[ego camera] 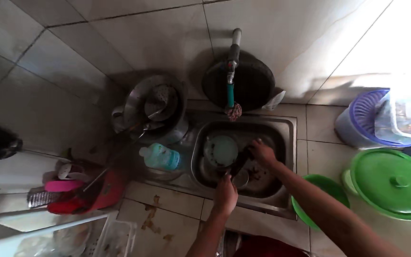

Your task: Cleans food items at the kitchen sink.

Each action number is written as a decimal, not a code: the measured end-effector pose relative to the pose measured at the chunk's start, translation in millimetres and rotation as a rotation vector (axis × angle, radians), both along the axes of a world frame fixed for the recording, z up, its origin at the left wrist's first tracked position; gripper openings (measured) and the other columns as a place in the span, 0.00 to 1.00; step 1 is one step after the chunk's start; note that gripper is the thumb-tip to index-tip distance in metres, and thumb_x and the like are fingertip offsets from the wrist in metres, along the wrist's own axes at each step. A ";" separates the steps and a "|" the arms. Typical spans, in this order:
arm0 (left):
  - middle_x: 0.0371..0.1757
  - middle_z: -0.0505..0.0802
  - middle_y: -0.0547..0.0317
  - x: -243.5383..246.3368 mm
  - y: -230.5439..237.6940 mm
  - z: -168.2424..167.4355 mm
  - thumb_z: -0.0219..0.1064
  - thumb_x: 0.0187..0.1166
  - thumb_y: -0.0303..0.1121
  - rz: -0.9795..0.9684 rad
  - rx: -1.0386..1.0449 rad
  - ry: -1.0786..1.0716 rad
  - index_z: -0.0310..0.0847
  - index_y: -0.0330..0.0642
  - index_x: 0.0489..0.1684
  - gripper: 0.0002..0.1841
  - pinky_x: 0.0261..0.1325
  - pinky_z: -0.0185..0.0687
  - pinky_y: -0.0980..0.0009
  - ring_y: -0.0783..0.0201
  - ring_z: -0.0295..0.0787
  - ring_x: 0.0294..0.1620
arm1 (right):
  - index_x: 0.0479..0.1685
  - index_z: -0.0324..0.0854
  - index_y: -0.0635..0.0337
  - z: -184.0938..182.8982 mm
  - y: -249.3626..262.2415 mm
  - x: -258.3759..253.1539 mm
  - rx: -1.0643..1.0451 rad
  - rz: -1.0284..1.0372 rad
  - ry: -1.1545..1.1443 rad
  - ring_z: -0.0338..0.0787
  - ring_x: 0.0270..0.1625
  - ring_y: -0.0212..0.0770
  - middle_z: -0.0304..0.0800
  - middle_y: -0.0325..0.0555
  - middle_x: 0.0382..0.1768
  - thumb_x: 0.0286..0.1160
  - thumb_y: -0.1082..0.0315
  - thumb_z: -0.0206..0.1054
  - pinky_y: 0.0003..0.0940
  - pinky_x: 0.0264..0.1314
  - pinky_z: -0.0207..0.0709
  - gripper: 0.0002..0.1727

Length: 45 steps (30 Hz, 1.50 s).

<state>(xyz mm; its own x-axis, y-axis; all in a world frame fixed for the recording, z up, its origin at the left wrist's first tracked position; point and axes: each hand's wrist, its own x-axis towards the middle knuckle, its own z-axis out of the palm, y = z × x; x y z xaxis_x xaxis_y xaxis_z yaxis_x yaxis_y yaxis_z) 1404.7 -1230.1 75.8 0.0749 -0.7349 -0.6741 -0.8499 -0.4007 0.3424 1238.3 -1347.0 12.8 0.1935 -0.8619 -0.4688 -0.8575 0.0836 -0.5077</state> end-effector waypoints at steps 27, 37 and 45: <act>0.60 0.83 0.43 -24.7 -145.0 -63.3 0.59 0.84 0.19 0.960 -0.275 1.088 0.70 0.31 0.72 0.18 0.50 0.86 0.61 0.57 0.84 0.51 | 0.49 0.89 0.69 174.3 -138.5 70.3 -0.904 0.204 -0.497 0.87 0.59 0.60 0.91 0.62 0.49 0.84 0.52 0.64 0.61 0.75 0.65 0.24; 0.44 0.87 0.49 -31.2 -171.7 -100.9 0.57 0.89 0.24 1.019 -0.212 1.099 0.71 0.32 0.65 0.12 0.42 0.87 0.66 0.61 0.87 0.38 | 0.49 0.77 0.60 66.6 -107.0 41.2 -0.172 -0.678 -1.379 0.87 0.43 0.34 0.86 0.38 0.39 0.93 0.61 0.41 0.35 0.52 0.83 0.19; 0.71 0.80 0.35 -33.6 -149.2 -86.8 0.52 0.88 0.18 0.770 -0.220 0.787 0.65 0.23 0.77 0.20 0.73 0.72 0.63 0.55 0.77 0.69 | 0.34 0.72 0.51 -18.5 -101.5 88.5 0.613 -0.581 -1.255 0.69 0.16 0.28 0.69 0.32 0.17 0.95 0.54 0.47 0.23 0.18 0.66 0.19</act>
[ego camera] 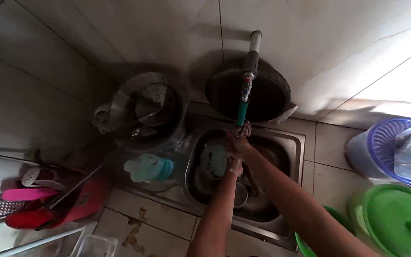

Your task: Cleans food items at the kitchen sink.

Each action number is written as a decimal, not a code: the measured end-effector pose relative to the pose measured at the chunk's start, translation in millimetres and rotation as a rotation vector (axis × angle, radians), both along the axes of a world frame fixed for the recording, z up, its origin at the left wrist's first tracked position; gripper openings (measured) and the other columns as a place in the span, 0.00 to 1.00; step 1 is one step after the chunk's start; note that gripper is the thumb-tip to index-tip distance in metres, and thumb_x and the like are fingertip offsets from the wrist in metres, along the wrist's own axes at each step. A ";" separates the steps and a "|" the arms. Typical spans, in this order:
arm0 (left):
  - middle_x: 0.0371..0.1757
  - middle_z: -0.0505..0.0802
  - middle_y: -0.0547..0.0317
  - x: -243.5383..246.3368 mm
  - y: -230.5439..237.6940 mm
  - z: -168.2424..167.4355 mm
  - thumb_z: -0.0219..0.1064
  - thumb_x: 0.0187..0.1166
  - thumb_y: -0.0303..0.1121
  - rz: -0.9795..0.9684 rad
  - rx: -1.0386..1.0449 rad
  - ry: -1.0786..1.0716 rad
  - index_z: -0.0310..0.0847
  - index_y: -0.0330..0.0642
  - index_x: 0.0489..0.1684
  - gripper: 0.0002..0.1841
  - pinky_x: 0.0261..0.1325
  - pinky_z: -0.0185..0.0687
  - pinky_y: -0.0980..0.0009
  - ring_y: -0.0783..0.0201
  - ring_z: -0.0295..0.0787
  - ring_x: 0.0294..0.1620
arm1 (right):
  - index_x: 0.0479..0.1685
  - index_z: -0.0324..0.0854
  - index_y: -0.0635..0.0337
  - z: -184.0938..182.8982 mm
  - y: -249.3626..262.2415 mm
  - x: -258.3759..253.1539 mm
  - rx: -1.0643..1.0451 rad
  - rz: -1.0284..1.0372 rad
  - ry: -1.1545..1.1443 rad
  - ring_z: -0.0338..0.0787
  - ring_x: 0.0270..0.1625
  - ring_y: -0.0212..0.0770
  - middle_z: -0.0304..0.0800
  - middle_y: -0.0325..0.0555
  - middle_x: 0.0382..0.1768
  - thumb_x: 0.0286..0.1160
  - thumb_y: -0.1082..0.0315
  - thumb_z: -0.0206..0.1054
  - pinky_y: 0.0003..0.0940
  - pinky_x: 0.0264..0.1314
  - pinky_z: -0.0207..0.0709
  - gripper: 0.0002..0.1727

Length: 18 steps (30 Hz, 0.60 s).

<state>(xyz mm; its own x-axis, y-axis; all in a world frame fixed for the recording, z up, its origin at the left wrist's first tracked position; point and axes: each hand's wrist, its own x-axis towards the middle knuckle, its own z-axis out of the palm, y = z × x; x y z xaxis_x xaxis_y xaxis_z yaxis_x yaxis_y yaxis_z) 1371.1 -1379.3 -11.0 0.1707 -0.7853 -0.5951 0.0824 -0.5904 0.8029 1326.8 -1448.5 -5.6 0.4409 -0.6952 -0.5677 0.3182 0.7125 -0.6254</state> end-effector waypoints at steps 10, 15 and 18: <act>0.34 0.82 0.56 -1.6 -18.0 -24.3 0.48 0.90 0.24 0.390 -0.068 0.424 0.72 0.37 0.50 0.07 0.37 0.85 0.66 0.63 0.82 0.31 | 0.63 0.78 0.65 11.5 -9.1 -25.0 -0.283 0.293 0.518 0.81 0.32 0.32 0.81 0.43 0.36 0.90 0.58 0.59 0.29 0.40 0.80 0.18; 0.45 0.83 0.55 0.5 -16.2 -30.7 0.44 0.93 0.25 0.370 -0.140 0.419 0.71 0.37 0.60 0.11 0.52 0.83 0.65 0.65 0.82 0.44 | 0.53 0.76 0.60 -2.9 0.6 -16.6 -0.344 0.056 0.139 0.81 0.27 0.30 0.83 0.37 0.30 0.88 0.70 0.58 0.27 0.34 0.81 0.06; 0.42 0.83 0.59 2.8 -16.3 -31.1 0.46 0.88 0.19 0.364 -0.218 0.394 0.72 0.41 0.53 0.11 0.52 0.83 0.67 0.68 0.83 0.43 | 0.45 0.75 0.56 -9.1 -0.2 -10.3 -0.299 -0.005 0.075 0.75 0.21 0.29 0.76 0.33 0.23 0.90 0.66 0.55 0.26 0.29 0.78 0.07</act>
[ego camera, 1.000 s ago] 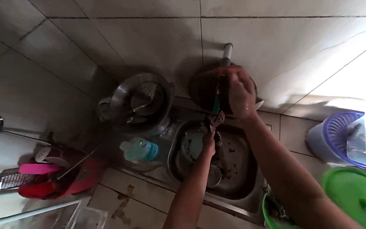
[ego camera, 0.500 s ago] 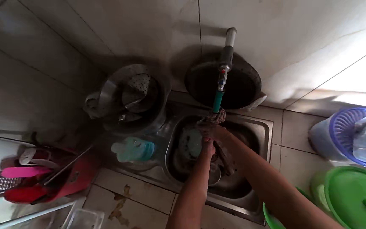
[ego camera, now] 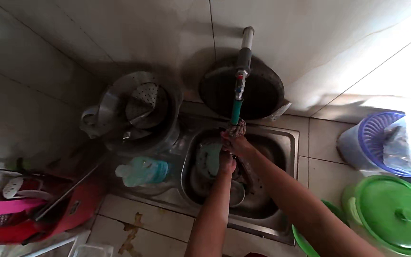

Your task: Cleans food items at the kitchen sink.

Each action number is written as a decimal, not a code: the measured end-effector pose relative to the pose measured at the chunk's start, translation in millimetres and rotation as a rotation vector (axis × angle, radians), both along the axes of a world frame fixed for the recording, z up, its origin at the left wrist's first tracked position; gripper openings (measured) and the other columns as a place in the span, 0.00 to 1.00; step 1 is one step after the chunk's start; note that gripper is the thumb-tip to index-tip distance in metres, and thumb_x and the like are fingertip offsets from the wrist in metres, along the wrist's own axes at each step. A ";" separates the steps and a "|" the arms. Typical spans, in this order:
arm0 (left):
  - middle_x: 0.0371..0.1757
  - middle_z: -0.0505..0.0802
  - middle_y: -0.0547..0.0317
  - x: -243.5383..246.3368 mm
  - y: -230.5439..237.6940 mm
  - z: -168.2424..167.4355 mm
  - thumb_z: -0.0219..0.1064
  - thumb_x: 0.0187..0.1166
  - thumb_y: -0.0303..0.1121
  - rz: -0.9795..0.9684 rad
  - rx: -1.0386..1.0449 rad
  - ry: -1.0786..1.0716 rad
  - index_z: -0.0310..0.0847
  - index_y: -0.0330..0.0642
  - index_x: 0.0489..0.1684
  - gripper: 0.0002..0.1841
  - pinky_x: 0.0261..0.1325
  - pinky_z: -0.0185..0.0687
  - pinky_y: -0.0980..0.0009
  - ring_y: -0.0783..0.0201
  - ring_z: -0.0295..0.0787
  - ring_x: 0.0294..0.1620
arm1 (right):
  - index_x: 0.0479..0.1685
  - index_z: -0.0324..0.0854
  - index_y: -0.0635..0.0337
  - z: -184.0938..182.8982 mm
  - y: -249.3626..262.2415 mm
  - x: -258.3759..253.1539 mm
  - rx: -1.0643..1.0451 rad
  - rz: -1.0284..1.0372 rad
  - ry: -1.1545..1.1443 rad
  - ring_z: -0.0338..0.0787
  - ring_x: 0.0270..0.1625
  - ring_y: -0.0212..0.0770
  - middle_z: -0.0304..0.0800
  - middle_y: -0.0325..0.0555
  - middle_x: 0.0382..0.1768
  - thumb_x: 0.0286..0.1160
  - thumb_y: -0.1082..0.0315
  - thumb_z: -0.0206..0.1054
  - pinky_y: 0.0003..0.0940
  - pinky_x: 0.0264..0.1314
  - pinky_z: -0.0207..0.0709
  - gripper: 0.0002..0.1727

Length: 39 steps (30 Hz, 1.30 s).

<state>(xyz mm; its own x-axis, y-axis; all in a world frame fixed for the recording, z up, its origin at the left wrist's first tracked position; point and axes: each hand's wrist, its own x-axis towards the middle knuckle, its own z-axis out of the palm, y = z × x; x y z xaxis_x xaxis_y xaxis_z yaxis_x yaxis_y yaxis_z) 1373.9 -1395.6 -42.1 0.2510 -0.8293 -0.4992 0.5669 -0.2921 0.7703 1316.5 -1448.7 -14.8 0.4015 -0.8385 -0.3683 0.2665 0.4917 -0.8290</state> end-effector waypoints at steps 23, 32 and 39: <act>0.60 0.87 0.31 22.7 -3.3 58.9 0.60 0.89 0.30 -0.502 0.045 -0.721 0.69 0.28 0.78 0.22 0.62 0.84 0.52 0.46 0.89 0.56 | 0.58 0.85 0.67 121.4 11.5 -67.2 -0.631 0.172 1.010 0.91 0.54 0.60 0.91 0.63 0.50 0.84 0.70 0.65 0.63 0.62 0.81 0.12; 0.58 0.87 0.33 34.4 31.6 95.6 0.56 0.92 0.36 -0.326 0.044 -0.790 0.75 0.26 0.69 0.20 0.61 0.84 0.50 0.47 0.88 0.54 | 0.56 0.90 0.64 223.4 -27.8 -46.0 -1.380 0.097 1.018 0.87 0.65 0.57 0.85 0.61 0.64 0.84 0.67 0.64 0.48 0.70 0.80 0.13; 0.64 0.83 0.31 37.2 86.0 145.1 0.56 0.90 0.29 -0.180 -0.138 -0.951 0.66 0.20 0.75 0.22 0.54 0.89 0.64 0.59 0.89 0.53 | 0.60 0.88 0.64 230.9 3.0 -19.4 -1.066 -0.277 1.067 0.92 0.54 0.53 0.88 0.58 0.63 0.76 0.75 0.68 0.46 0.53 0.88 0.15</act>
